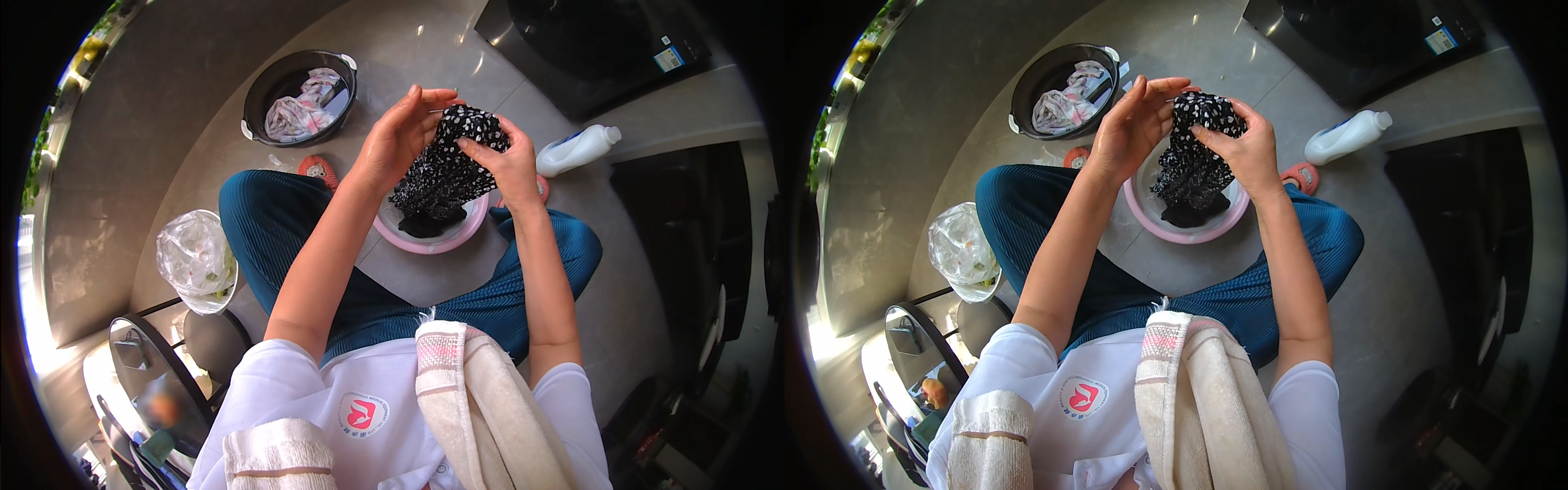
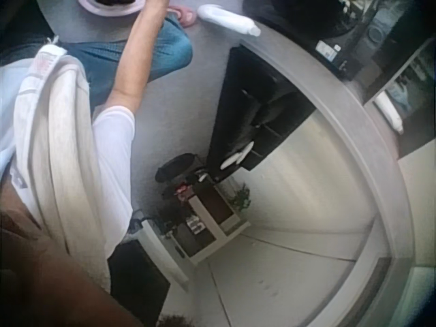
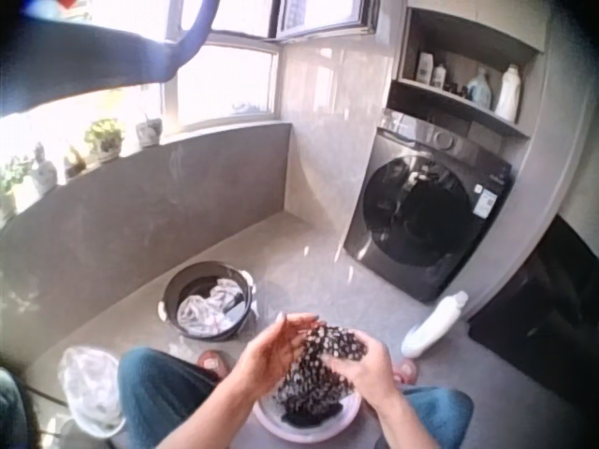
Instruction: The person pours liquid detergent into a pink basin containing a black and white patterned garment. They then repeatedly submerge, agitate, and wring the garment by hand in the soapy water.
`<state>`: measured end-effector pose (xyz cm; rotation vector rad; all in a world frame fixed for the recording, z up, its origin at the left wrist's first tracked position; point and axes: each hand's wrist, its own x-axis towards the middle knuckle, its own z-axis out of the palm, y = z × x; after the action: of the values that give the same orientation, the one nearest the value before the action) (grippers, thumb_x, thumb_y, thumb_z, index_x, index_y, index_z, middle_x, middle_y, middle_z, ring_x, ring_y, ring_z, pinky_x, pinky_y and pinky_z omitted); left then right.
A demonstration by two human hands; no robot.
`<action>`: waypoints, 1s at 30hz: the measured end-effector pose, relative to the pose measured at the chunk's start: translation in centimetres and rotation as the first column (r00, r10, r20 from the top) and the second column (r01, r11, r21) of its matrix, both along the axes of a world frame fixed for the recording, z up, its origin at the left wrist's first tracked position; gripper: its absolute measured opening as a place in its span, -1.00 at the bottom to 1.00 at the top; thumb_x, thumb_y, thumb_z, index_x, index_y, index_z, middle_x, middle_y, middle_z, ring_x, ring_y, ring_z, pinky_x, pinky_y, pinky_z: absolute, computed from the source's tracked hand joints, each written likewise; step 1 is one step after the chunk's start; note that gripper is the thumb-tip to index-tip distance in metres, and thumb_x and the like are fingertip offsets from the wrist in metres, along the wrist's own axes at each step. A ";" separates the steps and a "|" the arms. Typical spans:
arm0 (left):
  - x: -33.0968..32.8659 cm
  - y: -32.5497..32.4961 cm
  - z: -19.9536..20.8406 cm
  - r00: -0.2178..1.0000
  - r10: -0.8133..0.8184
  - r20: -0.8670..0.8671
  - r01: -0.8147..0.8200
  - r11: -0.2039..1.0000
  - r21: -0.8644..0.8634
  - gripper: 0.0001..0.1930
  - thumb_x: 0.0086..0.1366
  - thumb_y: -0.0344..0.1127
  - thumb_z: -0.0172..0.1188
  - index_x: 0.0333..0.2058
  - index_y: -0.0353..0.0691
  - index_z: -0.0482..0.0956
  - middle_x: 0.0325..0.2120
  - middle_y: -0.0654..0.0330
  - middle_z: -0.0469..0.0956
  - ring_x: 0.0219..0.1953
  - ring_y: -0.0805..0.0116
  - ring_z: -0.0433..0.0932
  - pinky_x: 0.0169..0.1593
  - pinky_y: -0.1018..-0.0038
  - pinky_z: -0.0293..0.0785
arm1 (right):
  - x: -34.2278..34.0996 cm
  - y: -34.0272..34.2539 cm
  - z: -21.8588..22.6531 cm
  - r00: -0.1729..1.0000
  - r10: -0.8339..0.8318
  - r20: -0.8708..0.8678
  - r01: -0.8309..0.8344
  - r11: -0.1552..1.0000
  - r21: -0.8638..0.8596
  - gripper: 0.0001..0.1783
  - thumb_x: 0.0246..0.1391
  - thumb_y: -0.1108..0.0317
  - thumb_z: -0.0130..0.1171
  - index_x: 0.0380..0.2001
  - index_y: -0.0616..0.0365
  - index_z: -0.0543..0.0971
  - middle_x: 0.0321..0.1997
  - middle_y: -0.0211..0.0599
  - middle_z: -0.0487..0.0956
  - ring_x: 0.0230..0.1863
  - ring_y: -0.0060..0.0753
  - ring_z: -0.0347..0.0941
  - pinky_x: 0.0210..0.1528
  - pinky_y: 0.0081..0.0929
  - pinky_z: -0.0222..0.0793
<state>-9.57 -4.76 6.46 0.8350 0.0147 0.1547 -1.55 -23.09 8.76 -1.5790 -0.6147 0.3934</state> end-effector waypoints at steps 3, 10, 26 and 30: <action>-0.7 1.3 -2.6 0.997 0.081 -0.011 -0.079 0.992 0.094 -0.45 0.51 0.05 -0.02 0.21 -0.29 0.47 0.17 0.05 0.52 0.25 0.24 0.44 0.36 0.29 0.26 | -0.4 0.7 2.7 0.997 -0.043 -0.065 0.049 0.993 0.104 -0.69 0.02 0.49 0.45 -0.13 0.26 0.66 -0.24 -0.41 0.71 -0.24 -0.65 0.60 -0.14 -0.63 0.53; -2.3 0.3 -11.2 0.967 0.031 -0.255 0.085 0.898 0.433 -0.17 0.04 -0.36 0.13 0.38 -0.28 0.26 0.28 0.03 0.38 0.36 0.16 0.29 0.41 0.37 0.13 | -1.2 1.4 6.5 0.991 -0.051 -0.126 0.085 0.954 0.287 -0.73 0.04 0.56 0.43 -0.16 0.24 0.64 -0.26 -0.39 0.70 -0.27 -0.61 0.62 -0.14 -0.63 0.56; -1.6 -2.8 -17.2 0.912 0.295 -0.284 -0.094 0.827 0.555 -0.58 0.04 -0.49 0.46 -0.07 -0.23 0.64 -0.19 0.27 0.72 -0.15 0.41 0.66 0.05 0.44 0.53 | -1.1 2.7 1.5 0.944 0.026 -0.328 0.149 0.854 0.499 -0.57 0.05 0.55 0.35 0.02 0.20 0.53 -0.12 -0.32 0.65 -0.14 -0.51 0.61 -0.01 -0.53 0.57; -0.5 -0.1 -21.0 0.841 0.309 -0.444 -0.108 0.901 0.421 -0.69 0.08 -0.56 0.35 -0.15 -0.23 0.63 -0.25 0.30 0.69 -0.19 0.48 0.62 0.01 0.44 0.52 | 4.4 -0.1 -5.4 0.907 -0.111 -0.407 0.275 0.886 0.372 -0.61 0.09 0.56 0.32 0.00 0.17 0.54 -0.12 -0.36 0.66 -0.13 -0.54 0.60 0.02 -0.53 0.54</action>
<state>-10.04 -4.82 -14.55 1.2496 0.5928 0.1477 2.86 -23.23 3.35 -1.0934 -0.2145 0.3668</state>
